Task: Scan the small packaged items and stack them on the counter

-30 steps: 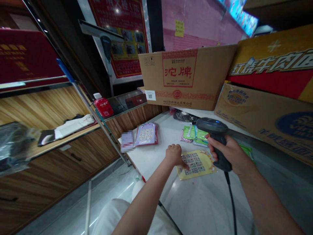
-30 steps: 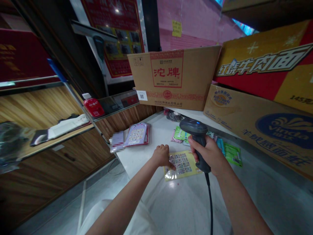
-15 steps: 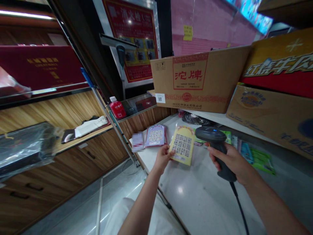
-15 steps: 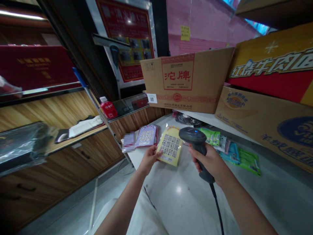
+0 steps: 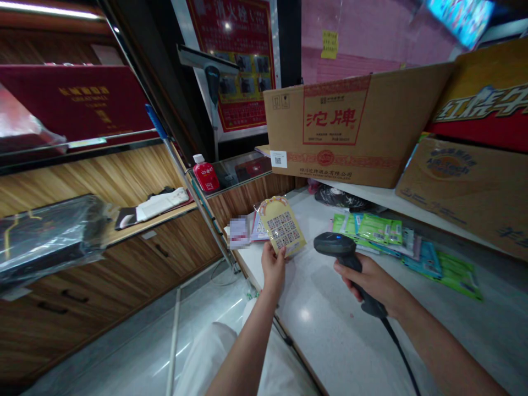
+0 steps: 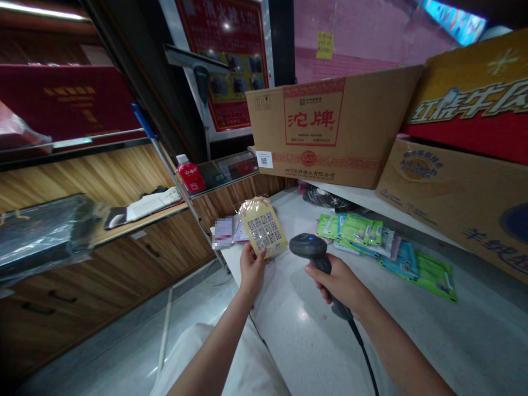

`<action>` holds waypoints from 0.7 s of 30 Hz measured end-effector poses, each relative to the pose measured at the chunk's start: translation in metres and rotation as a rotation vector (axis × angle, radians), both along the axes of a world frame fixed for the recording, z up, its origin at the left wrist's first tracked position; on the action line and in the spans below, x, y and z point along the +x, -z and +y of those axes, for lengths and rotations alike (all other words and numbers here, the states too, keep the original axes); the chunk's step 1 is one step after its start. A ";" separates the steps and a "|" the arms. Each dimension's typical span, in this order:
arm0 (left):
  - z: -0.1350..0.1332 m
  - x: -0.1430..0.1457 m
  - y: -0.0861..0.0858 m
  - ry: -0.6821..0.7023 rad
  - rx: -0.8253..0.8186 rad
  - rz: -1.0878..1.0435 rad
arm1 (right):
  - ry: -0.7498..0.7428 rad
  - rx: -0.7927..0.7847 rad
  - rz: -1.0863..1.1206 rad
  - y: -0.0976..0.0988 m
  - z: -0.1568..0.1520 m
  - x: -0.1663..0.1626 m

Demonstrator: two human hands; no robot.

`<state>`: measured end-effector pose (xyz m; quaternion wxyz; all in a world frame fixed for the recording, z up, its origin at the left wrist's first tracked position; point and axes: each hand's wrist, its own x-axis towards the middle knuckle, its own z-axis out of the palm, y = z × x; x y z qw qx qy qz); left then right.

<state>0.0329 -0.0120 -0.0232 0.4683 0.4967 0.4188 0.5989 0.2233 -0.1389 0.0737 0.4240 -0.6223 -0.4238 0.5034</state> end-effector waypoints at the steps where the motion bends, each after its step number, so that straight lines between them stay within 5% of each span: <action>1: -0.001 0.000 0.000 -0.009 0.002 0.014 | -0.004 -0.009 -0.002 0.001 0.000 0.000; 21: -0.005 0.000 -0.004 -0.008 -0.002 0.013 | -0.073 -0.021 0.011 0.004 -0.002 -0.004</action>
